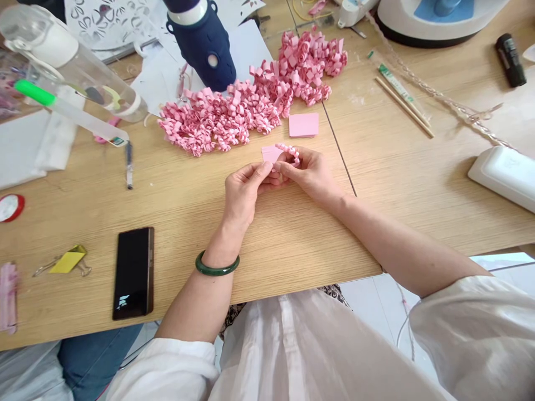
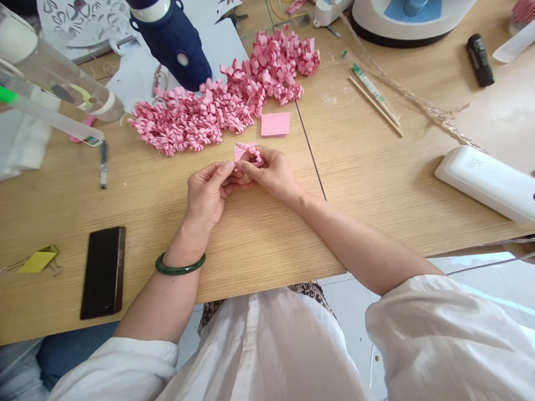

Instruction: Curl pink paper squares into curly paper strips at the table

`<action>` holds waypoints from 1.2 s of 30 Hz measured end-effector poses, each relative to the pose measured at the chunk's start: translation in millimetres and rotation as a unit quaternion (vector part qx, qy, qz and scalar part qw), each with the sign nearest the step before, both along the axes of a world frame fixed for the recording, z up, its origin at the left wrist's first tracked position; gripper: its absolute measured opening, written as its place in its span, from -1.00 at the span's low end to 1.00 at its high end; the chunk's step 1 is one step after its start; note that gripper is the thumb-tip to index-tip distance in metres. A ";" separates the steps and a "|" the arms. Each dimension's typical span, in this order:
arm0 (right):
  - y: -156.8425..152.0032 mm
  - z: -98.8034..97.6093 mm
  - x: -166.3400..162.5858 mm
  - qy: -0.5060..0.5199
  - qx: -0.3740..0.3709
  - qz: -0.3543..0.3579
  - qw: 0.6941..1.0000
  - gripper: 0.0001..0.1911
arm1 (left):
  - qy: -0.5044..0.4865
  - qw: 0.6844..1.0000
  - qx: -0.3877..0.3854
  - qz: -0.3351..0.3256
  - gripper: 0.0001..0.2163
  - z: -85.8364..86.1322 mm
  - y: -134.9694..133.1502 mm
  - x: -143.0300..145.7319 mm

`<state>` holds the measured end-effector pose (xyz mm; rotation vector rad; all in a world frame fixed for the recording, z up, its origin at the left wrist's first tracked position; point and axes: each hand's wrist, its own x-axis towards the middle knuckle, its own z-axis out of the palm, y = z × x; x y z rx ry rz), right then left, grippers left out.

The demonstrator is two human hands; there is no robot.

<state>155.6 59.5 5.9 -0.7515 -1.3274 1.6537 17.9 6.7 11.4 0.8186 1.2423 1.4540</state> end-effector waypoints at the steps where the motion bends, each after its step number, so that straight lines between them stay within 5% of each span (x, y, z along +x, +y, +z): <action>1: 0.0 0.1 -0.1 0.001 0.000 0.000 1.000 -0.78 | 0.001 1.000 0.002 0.000 -0.70 -0.2 0.1 -0.2; 36: 1.9 -3.3 0.7 0.014 -0.004 0.021 1.000 -0.67 | -0.025 0.999 -0.001 -0.034 -0.71 -0.9 0.9 -5.1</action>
